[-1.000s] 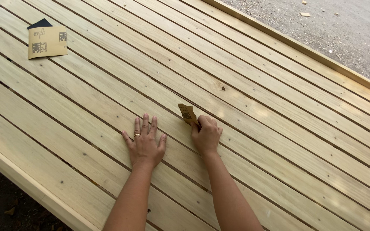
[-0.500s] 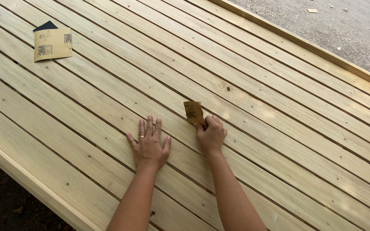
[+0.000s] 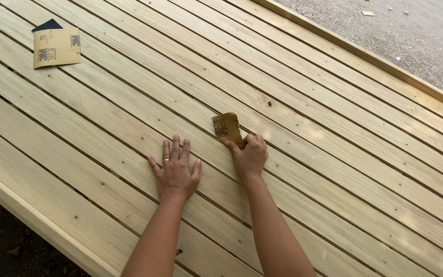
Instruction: The person sands a wooden slatted bench using a sanding sheet. They move the sandpaper along the grain of the wood, covering multiple slats and sections of the bench surface.
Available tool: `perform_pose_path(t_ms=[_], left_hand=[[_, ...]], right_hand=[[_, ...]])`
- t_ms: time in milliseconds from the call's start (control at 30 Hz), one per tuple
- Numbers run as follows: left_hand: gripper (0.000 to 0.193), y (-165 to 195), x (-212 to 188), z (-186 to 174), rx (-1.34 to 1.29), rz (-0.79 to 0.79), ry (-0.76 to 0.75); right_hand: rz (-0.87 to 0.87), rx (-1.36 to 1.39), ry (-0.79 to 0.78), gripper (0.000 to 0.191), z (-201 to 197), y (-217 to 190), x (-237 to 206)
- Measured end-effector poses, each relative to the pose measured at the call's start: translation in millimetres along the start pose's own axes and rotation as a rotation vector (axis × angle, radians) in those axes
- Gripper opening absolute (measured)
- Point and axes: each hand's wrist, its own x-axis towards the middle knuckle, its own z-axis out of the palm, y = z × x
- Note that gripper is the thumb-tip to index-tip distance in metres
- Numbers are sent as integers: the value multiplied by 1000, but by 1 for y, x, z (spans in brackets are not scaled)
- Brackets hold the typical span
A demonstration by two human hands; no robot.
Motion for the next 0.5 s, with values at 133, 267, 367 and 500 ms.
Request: perform_pose_path(t_ms=[133, 267, 367, 500], left_hand=[[71, 1, 0, 0, -8, 1, 1], [72, 1, 0, 0, -7, 10, -9], [71, 2, -1, 0, -9, 7, 2], [71, 3, -1, -2, 14, -7, -39]], right_hand=[[-88, 73, 67, 34, 2, -2, -1], [-4, 63, 63, 41, 4, -1, -2], [-39, 43, 46, 40, 4, 1, -2], [-117, 76, 62, 32, 6, 3, -1]])
